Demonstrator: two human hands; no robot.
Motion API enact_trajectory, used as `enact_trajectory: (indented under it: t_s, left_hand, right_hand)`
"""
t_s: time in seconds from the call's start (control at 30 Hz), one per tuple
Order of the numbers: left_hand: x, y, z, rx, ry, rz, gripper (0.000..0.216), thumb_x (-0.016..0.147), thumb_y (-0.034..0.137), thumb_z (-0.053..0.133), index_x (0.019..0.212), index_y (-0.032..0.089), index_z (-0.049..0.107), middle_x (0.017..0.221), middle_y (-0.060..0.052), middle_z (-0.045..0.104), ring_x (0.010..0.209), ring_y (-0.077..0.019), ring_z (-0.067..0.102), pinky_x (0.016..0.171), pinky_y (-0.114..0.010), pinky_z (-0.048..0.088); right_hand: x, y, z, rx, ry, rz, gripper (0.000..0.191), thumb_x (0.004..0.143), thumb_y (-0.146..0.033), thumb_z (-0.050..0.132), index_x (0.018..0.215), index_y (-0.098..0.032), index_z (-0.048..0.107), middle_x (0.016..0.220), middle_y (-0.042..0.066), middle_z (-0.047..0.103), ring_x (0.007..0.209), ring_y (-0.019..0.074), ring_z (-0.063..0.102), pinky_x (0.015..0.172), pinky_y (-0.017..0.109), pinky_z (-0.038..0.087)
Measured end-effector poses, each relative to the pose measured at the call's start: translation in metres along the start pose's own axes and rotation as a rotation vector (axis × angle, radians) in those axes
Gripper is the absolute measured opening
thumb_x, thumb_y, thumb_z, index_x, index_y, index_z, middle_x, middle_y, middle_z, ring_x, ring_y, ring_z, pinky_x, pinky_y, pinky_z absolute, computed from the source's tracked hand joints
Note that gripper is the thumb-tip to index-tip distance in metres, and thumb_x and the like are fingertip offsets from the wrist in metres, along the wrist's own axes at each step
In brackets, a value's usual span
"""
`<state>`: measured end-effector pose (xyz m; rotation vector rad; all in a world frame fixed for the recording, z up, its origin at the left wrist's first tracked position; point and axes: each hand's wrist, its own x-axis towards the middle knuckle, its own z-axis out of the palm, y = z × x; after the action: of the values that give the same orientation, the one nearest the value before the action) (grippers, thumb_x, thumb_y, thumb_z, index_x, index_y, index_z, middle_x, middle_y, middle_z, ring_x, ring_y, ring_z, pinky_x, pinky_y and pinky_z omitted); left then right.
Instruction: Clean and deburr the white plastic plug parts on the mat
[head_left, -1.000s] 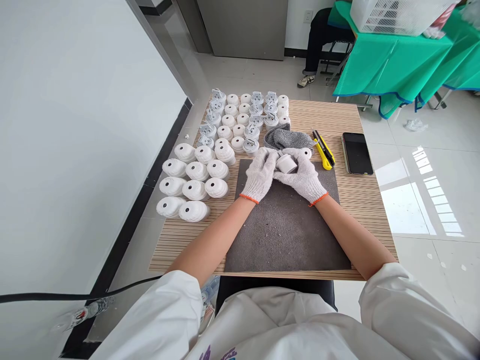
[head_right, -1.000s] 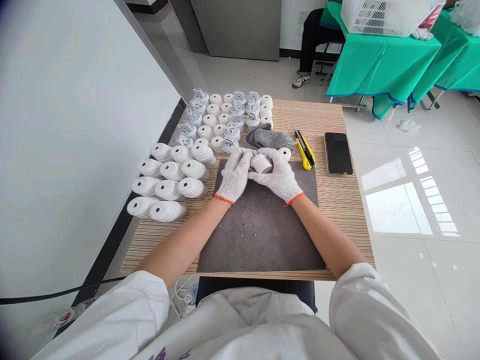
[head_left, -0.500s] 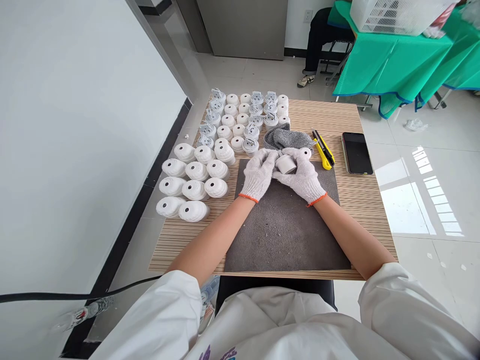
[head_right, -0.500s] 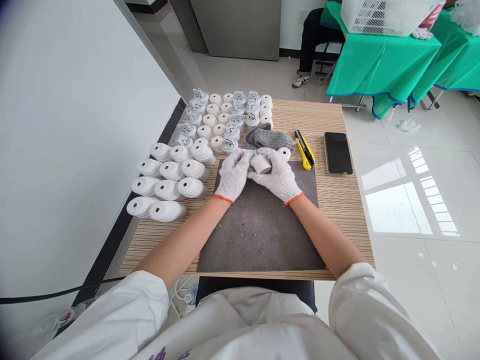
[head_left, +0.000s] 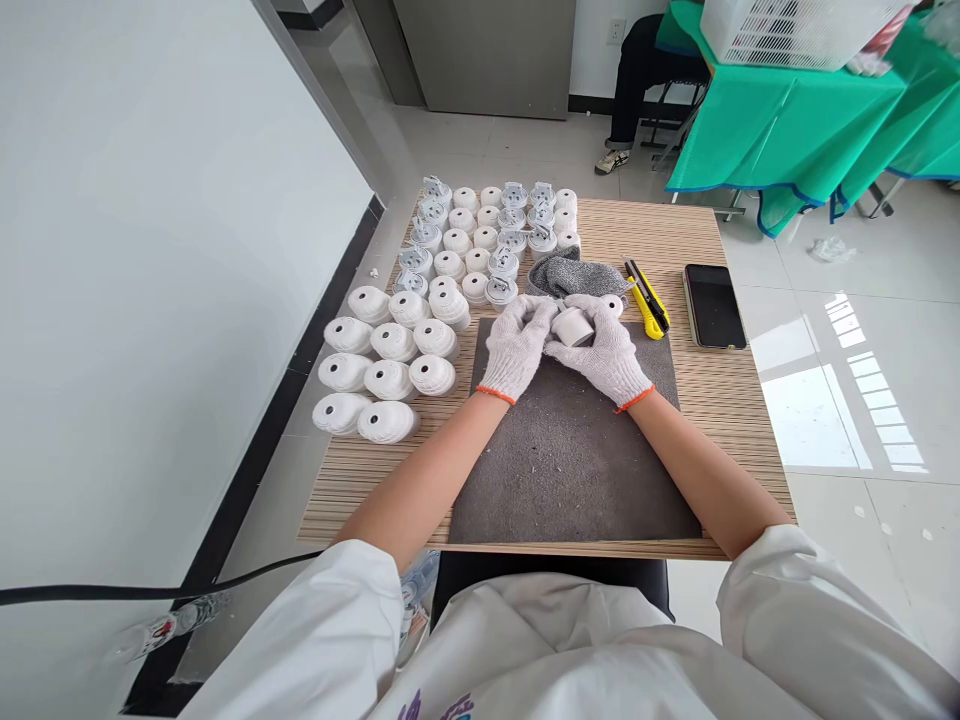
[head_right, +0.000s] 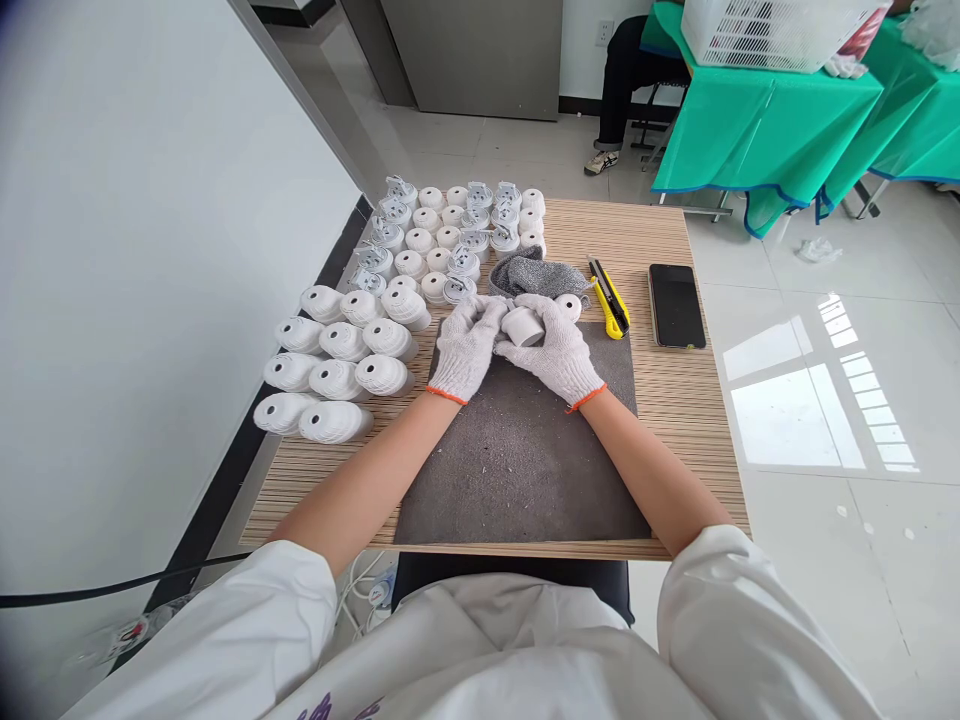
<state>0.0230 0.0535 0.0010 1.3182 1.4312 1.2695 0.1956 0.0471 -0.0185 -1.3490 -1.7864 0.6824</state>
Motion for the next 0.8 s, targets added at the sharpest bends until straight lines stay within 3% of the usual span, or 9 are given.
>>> enact_trajectory:
  t_s: [0.1,0.2,0.4,0.57,0.8]
  left_hand:
    - [-0.002,0.001,-0.003,0.161,0.005,0.033,0.026,0.113,0.027,0.060,0.090,0.025,0.073,0.096,-0.002,0.078,0.096,-0.0209,0.073,0.102,-0.038,0.059]
    - [-0.003,-0.002,-0.004,0.221,-0.036,0.096,0.027,0.115,0.022,0.055,0.094,0.025,0.073,0.105,-0.003,0.079,0.103,-0.0211,0.074,0.110,-0.039,0.056]
    - [-0.002,-0.002,-0.002,0.100,-0.024,0.037,0.028,0.114,0.027,0.056,0.089,0.025,0.069,0.093,0.000,0.075,0.094,-0.0189,0.071,0.094,-0.033,0.057]
    - [-0.001,-0.007,-0.003,0.136,-0.008,0.075,0.021,0.111,0.033,0.063,0.094,0.025,0.072,0.096,0.000,0.077,0.099,-0.0197,0.070,0.100,-0.035,0.054]
    - [-0.002,-0.010,-0.004,0.126,-0.011,0.110,0.018,0.110,0.034,0.066,0.096,0.026,0.074,0.103,0.000,0.081,0.104,-0.0198,0.072,0.101,-0.036,0.055]
  right_hand:
    - [0.000,0.002,0.000,0.032,-0.006,-0.018,0.076,0.078,-0.039,0.097,0.146,-0.035,0.064,0.154,0.010,0.070,0.145,0.0350,0.067,0.132,0.061,0.051]
    - [0.001,0.003,0.000,0.061,-0.021,-0.029,0.073,0.078,-0.038,0.096,0.145,-0.036,0.066,0.154,0.009,0.071,0.148,0.0364,0.065,0.134,0.065,0.049]
    - [0.003,-0.003,-0.001,0.062,-0.021,-0.021,0.072,0.079,-0.036,0.094,0.146,-0.035,0.066,0.155,0.009,0.071,0.149,0.0350,0.065,0.135,0.062,0.050]
    - [0.003,-0.009,-0.003,0.088,-0.023,-0.013,0.070,0.080,-0.040,0.093,0.144,-0.033,0.067,0.154,0.010,0.071,0.146,0.0340,0.067,0.134,0.059,0.050]
    - [0.005,-0.016,-0.004,0.132,-0.036,0.036,0.065,0.078,-0.045,0.089,0.139,-0.031,0.069,0.150,0.008,0.074,0.145,0.0366,0.069,0.131,0.064,0.052]
